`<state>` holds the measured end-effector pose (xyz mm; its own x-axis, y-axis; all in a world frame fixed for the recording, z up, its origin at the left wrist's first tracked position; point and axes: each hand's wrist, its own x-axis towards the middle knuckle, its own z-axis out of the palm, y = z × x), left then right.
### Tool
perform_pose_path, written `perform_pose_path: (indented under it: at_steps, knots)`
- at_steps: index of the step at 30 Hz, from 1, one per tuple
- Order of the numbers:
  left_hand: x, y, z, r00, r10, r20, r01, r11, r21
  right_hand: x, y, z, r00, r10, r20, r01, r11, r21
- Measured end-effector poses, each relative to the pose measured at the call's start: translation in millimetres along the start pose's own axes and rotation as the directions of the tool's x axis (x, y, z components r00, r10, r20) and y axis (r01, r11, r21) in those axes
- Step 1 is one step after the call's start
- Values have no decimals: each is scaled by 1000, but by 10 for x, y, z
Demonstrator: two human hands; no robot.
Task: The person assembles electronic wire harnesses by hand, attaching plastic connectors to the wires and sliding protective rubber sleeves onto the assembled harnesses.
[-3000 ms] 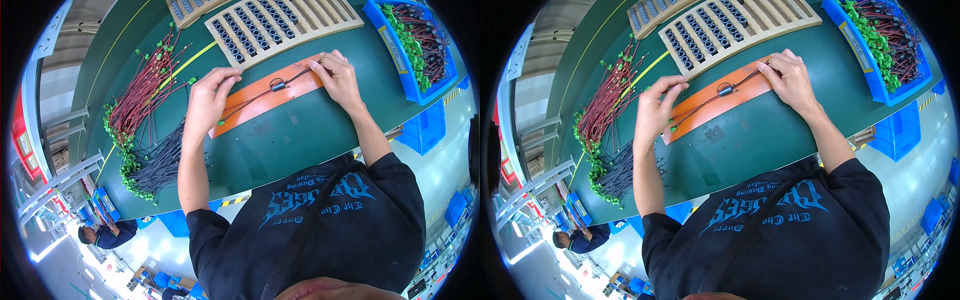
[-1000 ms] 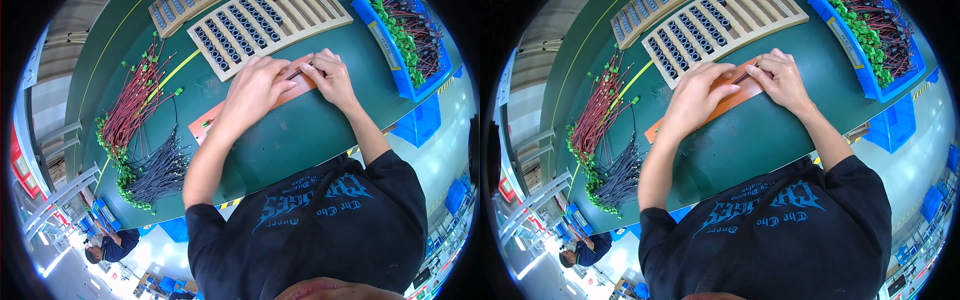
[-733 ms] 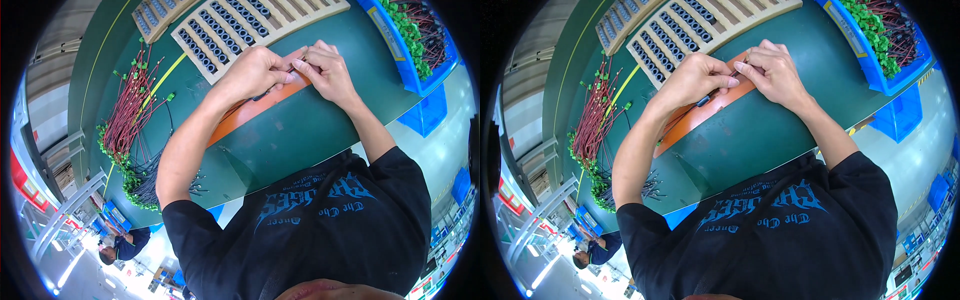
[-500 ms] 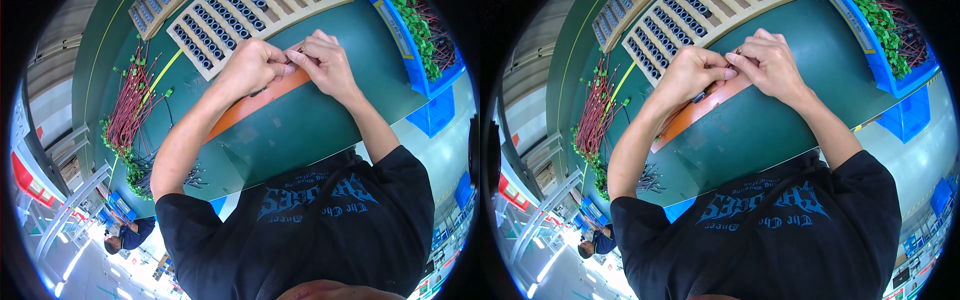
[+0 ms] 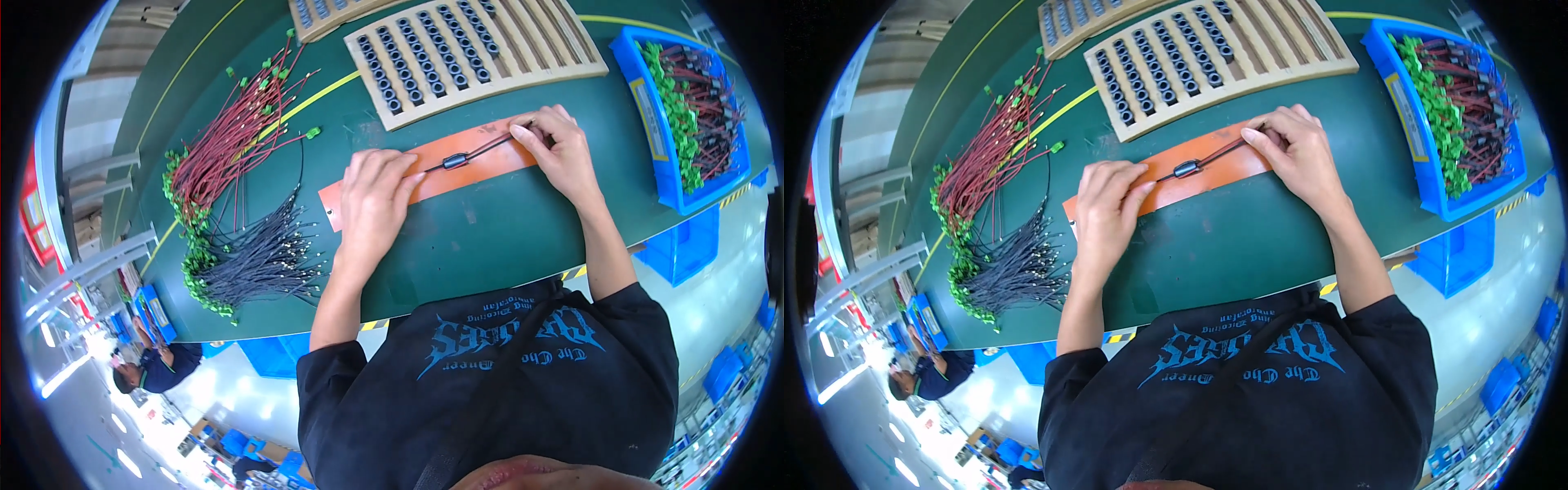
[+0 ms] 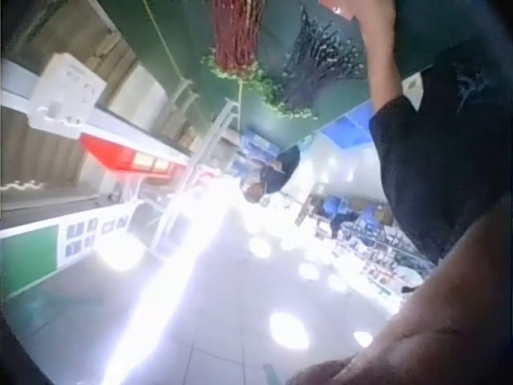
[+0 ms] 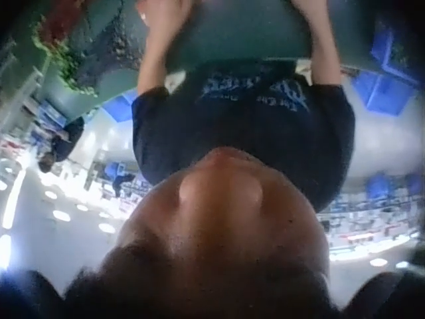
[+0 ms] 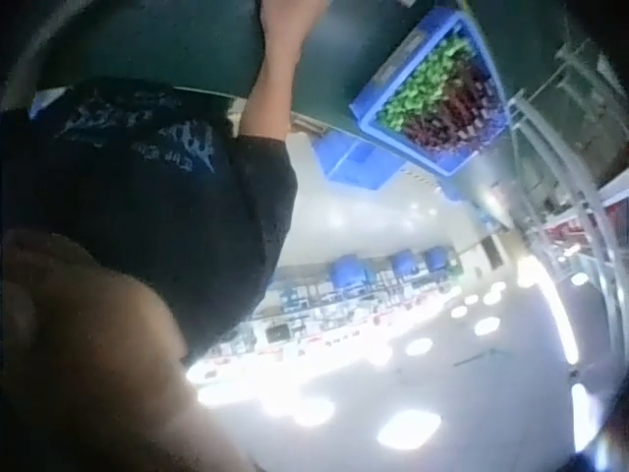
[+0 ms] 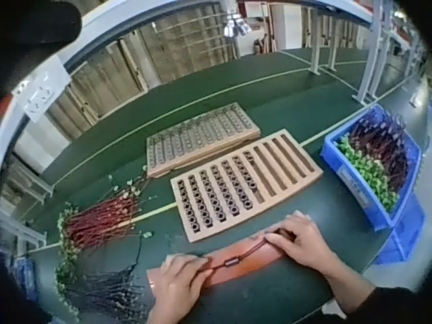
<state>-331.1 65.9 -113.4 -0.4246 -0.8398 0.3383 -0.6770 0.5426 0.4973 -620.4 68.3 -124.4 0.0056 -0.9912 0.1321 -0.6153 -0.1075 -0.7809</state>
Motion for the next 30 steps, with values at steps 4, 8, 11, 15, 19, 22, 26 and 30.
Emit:
perform_pose_path:
  at_steps: [4,8,11,15,19,22,26,30]
  knots:
    - [-11,78,9,999,-25,27,23,997,76,121,-192,-76,995,-90,-44,89,995,-43]
    - [-21,40,-42,998,-43,45,41,998,41,200,-682,97,844,-454,285,531,781,-329]
    - [-19,12,-50,999,-11,46,9,999,34,258,-625,327,759,-475,445,633,699,-334]
    - [-54,32,103,999,23,-38,-23,1000,1,314,-629,370,652,-517,555,746,567,-348]
    - [-67,39,235,995,-14,-104,1,992,-123,358,-704,334,607,-590,532,786,541,-298]
    - [-127,-23,222,997,-33,-63,19,980,-197,438,-833,298,579,-629,519,810,519,-275]
    - [-150,-69,212,999,-38,-28,30,969,-244,415,-749,319,473,-653,592,874,435,-219]
    - [-99,-81,131,998,58,19,-53,979,-199,336,-694,337,468,-712,524,879,439,-188]
